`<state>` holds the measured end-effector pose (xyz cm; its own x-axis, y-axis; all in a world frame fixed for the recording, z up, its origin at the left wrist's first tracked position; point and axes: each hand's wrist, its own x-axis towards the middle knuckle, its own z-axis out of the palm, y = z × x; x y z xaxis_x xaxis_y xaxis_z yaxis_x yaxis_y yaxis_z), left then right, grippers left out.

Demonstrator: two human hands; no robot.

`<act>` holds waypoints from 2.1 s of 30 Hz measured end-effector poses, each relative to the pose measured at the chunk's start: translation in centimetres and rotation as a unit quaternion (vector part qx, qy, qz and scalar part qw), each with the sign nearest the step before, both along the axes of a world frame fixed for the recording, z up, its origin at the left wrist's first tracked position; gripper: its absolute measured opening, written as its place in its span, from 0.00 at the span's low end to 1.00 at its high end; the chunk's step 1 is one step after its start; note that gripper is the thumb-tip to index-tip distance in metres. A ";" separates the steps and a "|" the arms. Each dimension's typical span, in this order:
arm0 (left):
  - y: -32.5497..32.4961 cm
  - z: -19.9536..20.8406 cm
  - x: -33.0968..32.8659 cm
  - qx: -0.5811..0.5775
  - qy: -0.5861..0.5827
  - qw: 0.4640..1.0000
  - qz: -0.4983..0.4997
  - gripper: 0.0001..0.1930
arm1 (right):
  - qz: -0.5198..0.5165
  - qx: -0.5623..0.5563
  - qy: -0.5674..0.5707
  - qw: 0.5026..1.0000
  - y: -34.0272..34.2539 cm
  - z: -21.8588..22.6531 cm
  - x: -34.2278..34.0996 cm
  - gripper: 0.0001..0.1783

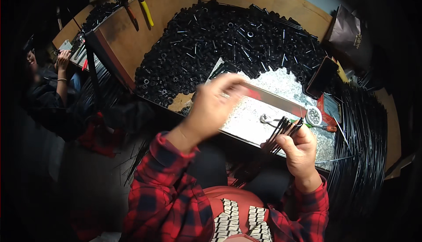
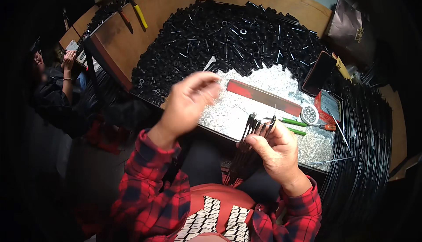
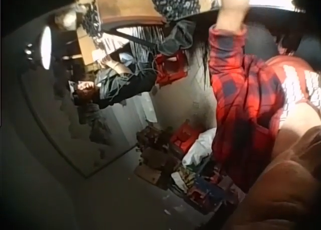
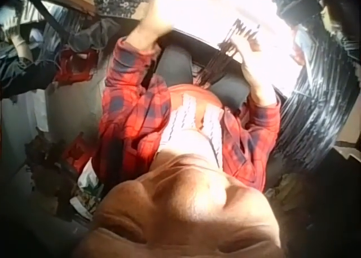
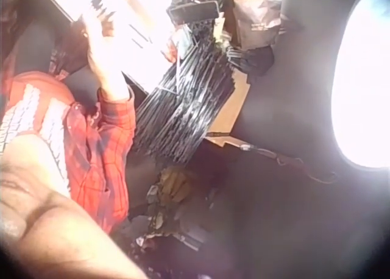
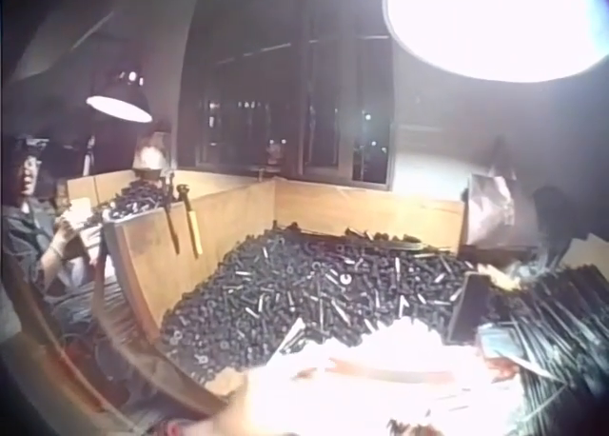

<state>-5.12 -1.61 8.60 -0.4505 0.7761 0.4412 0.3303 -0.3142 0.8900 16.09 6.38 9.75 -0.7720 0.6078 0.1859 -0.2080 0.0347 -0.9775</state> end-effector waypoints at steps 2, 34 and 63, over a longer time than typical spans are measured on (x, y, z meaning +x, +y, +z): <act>1.2 -4.3 -6.2 0.011 0.271 0.926 0.263 0.06 | -0.006 0.006 -0.006 1.000 0.6 -0.2 0.6 0.03; 0.9 -0.1 0.6 0.086 -0.154 0.975 -0.137 0.14 | 0.079 -0.020 0.026 0.996 1.3 -1.2 -0.7 0.08; 0.6 2.1 5.2 0.128 -0.158 0.955 -0.217 0.12 | 0.089 -0.005 0.032 0.996 1.5 -1.2 -1.0 0.10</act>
